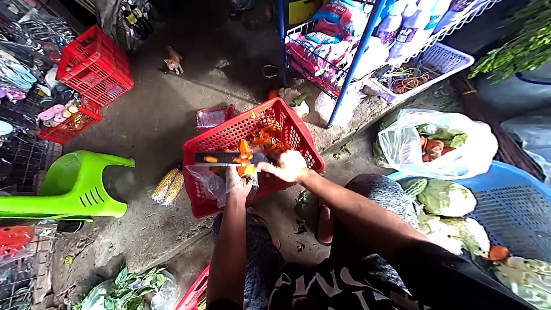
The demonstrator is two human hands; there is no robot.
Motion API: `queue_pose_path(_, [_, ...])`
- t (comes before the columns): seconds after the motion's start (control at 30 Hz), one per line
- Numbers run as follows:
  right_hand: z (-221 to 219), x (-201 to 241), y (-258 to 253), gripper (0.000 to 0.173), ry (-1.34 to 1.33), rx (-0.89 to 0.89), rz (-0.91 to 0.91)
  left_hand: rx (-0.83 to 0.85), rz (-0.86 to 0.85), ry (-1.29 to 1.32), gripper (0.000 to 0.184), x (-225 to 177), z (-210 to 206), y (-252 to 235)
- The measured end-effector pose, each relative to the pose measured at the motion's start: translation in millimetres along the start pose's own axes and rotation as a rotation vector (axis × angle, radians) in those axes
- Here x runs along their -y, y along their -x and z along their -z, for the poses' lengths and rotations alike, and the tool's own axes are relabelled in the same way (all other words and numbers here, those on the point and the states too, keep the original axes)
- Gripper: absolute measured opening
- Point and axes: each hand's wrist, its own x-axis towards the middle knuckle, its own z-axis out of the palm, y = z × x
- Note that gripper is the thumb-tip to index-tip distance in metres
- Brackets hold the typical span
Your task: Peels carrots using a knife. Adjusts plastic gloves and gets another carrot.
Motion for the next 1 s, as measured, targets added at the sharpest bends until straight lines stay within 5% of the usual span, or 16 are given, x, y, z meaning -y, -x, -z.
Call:
queue_pose_path(0.23, [15,3,-9,0.088,-0.003,0.028,-0.123,0.124,-0.002,-0.064,0.029,-4,0,-7])
queue_pose_path(0.37, [18,-18,-26,0.082,-0.209,0.007,-0.379,0.304,0.009,-0.101,0.036,1,10,-4])
queue_pose_path(0.43, [21,-21,-26,0.08,-0.273,-0.028,-0.391,0.222,0.011,-0.143,0.037,-2,6,-6])
queue_pose_path(0.57, [20,-4,-2,0.073,-0.213,0.02,-0.177,0.075,0.04,-0.022,0.032,-5,3,-18])
queue_pose_path(0.7, [4,6,17,0.097,0.076,0.001,0.102,0.155,0.01,0.131,0.037,1,19,-19])
queue_pose_path(1.0, [-12,1,8,0.099,0.194,-0.095,0.196,0.213,-0.052,-0.021,0.036,8,13,-22])
